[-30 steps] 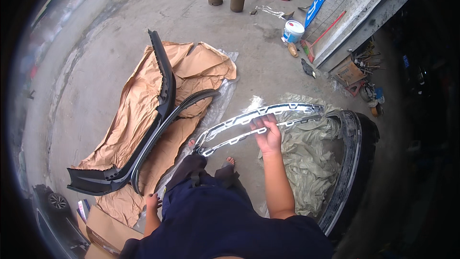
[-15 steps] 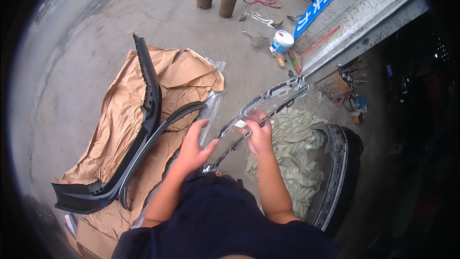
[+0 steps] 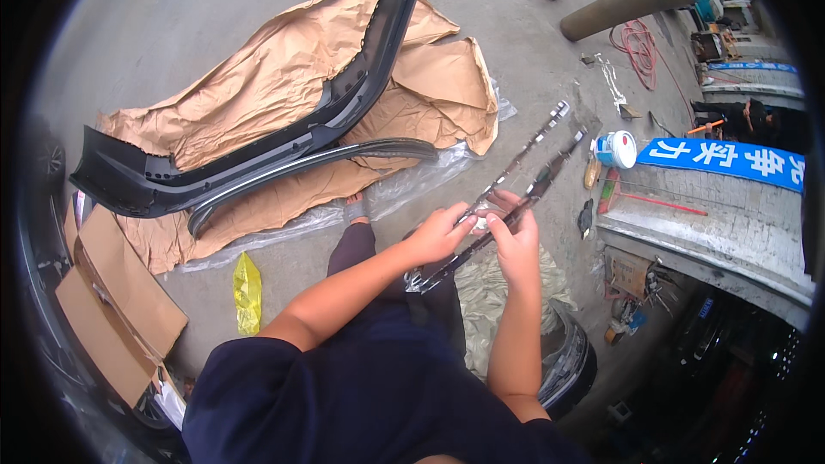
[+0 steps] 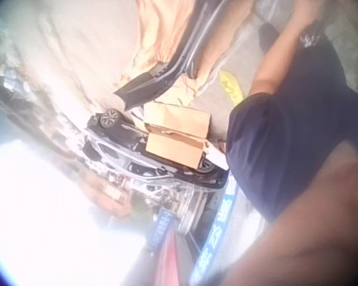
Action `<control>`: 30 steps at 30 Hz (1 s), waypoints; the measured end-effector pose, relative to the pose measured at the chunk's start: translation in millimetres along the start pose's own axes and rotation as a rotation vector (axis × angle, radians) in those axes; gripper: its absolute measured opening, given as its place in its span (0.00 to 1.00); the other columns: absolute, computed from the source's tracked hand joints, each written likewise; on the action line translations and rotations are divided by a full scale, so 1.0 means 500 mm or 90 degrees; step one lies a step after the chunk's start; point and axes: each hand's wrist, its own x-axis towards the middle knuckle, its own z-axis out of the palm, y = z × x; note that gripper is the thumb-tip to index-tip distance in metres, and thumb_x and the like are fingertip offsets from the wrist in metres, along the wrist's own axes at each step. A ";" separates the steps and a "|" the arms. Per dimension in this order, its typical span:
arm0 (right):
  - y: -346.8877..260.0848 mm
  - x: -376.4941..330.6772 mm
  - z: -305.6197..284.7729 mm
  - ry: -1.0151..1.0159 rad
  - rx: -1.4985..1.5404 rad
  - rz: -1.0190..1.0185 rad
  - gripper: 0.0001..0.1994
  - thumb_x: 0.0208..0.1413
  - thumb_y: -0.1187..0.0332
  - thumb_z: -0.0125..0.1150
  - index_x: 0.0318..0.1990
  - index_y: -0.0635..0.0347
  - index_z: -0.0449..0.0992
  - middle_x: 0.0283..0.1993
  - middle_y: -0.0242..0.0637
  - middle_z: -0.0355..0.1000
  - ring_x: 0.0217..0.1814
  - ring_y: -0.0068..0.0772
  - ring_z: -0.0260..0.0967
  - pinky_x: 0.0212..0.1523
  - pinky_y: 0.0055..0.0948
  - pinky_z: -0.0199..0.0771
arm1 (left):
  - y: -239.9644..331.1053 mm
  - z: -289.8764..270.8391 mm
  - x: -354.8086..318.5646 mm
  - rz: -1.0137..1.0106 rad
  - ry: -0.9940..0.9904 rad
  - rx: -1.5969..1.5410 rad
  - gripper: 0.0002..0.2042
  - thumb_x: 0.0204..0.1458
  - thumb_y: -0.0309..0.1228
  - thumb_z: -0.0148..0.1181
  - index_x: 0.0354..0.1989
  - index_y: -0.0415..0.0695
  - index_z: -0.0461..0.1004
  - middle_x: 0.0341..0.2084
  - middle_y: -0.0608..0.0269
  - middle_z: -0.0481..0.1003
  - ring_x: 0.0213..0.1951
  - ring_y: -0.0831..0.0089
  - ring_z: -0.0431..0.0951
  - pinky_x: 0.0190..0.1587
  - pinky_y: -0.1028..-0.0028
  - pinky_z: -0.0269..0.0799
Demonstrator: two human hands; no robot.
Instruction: The person uses a screwdriver to pry and remove a rubber seal from a curved car trim piece. They then unpack a chrome trim insert from a box and fit it into the rubber seal, pressing it into place along the length of the trim.
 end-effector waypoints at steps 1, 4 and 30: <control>0.017 0.039 -0.012 -0.054 -0.041 0.008 0.26 0.67 0.75 0.64 0.69 0.71 0.65 0.64 0.50 0.73 0.56 0.36 0.78 0.51 0.35 0.85 | -0.028 -0.002 0.015 -0.053 -0.002 -0.026 0.15 0.72 0.40 0.54 0.51 0.39 0.73 0.29 0.44 0.79 0.32 0.51 0.81 0.37 0.59 0.75; 0.104 0.179 -0.031 -0.145 -0.228 -0.028 0.22 0.60 0.70 0.71 0.59 0.67 0.74 0.66 0.49 0.72 0.53 0.31 0.77 0.53 0.34 0.80 | -0.136 0.002 0.084 -0.122 0.027 -0.189 0.16 0.73 0.40 0.54 0.55 0.39 0.75 0.34 0.56 0.81 0.36 0.69 0.81 0.41 0.64 0.77; 1.330 1.112 -0.027 -0.614 -0.674 -0.694 0.17 0.47 0.60 0.79 0.39 0.55 0.78 0.39 0.42 0.75 0.34 0.47 0.76 0.32 0.40 0.75 | -1.593 -0.473 0.123 -0.279 0.135 -0.237 0.37 0.65 0.48 0.64 0.74 0.35 0.59 0.57 0.46 0.74 0.56 0.59 0.79 0.59 0.61 0.76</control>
